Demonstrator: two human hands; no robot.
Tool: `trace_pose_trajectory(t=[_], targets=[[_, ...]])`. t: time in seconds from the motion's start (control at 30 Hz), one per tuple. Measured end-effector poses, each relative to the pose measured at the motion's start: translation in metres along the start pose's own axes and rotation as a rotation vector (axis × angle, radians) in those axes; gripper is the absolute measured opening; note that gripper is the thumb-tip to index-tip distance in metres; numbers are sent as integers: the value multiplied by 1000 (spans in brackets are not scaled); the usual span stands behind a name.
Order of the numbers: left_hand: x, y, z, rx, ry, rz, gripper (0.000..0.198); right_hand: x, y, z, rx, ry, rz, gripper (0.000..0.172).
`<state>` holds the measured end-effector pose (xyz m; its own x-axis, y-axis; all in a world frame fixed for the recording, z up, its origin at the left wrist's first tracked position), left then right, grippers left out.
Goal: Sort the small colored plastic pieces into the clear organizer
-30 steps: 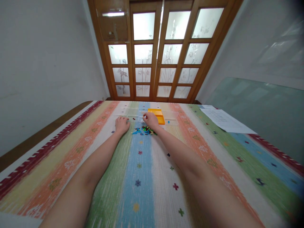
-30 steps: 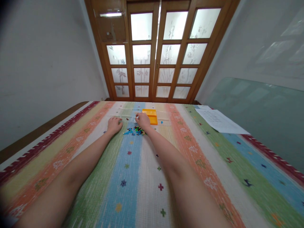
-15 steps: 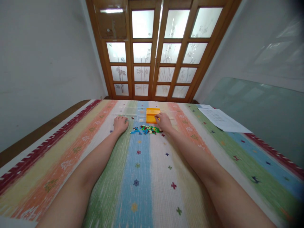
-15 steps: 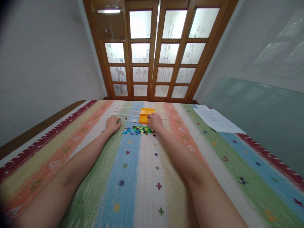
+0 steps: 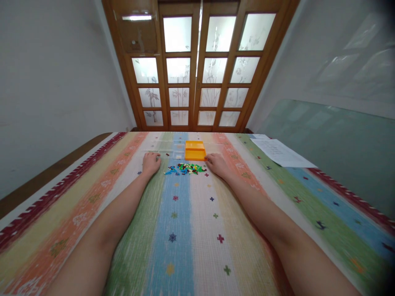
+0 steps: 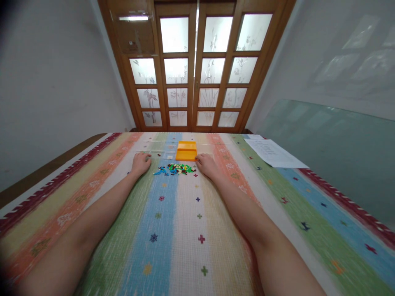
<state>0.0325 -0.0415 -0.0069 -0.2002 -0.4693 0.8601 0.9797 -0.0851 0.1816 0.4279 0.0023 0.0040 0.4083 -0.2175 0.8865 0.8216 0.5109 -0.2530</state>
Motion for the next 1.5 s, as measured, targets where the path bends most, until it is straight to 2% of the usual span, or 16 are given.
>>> trace_pose_trajectory(t=[0.27,0.67,1.2,1.5], targets=[[3,-4,1,12,16,-25,31,-1,-1,-2,29,30,61,18],[1,-11,3,14,15,-6,32,-4,12,3,44,19,67,20],[25,16,-8,65,-48,49,30,0,15,-1,57,16,78,17],[26,19,-8,68,-24,38,26,5,10,-5,58,-18,49,16]])
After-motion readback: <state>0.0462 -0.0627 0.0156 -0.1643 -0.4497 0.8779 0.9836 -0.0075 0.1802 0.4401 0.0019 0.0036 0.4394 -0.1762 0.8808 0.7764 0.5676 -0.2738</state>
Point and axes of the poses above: each hand's wrist, its own z-axis towards the middle knuckle, its own x-axis out of the back of the hand, y = z × x, the point moved 1 cm from there along z, towards the middle knuckle, and after that the axes turned 5 degrees about -x, right-handed, at the moved point
